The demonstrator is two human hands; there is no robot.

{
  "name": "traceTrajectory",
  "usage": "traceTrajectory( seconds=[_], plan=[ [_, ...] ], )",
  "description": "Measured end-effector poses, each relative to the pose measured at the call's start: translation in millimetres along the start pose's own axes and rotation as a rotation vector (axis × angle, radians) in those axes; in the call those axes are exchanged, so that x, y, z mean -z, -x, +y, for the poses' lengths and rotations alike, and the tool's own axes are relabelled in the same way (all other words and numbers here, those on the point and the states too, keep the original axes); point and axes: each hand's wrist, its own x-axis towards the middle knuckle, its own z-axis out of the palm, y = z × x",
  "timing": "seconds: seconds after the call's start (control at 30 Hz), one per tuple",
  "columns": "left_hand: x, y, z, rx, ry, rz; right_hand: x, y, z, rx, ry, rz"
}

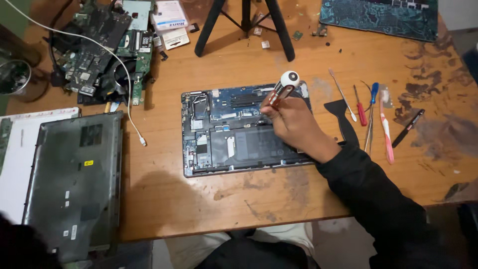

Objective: The person removes the back cover of a laptop using a prying tool, then unscrews and removes the battery. They continue to disconnect internal cables and remove components from the chassis.

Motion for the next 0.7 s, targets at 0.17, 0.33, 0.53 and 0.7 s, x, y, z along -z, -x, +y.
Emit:
traceTrajectory(
  seconds=[0.17, 0.33, 0.53, 0.7],
  plan=[
    [-31, 30, -17, 0.084, 0.355, -0.199, 0, -3, 2, 0.07, -0.062, 0.047],
    [-158, 84, -38, 1.073, 1.053, -0.135, 2, -5, 7, 0.021, -0.014, 0.044],
    [-236, 156, -101, 0.953, 0.934, 0.018, -1, 0, 9, -0.117, -0.163, 0.041],
    [-239, 142, -112, 0.812, 0.902, -0.06, 0, 0, 10, -0.08, -0.152, 0.056]
  ],
)
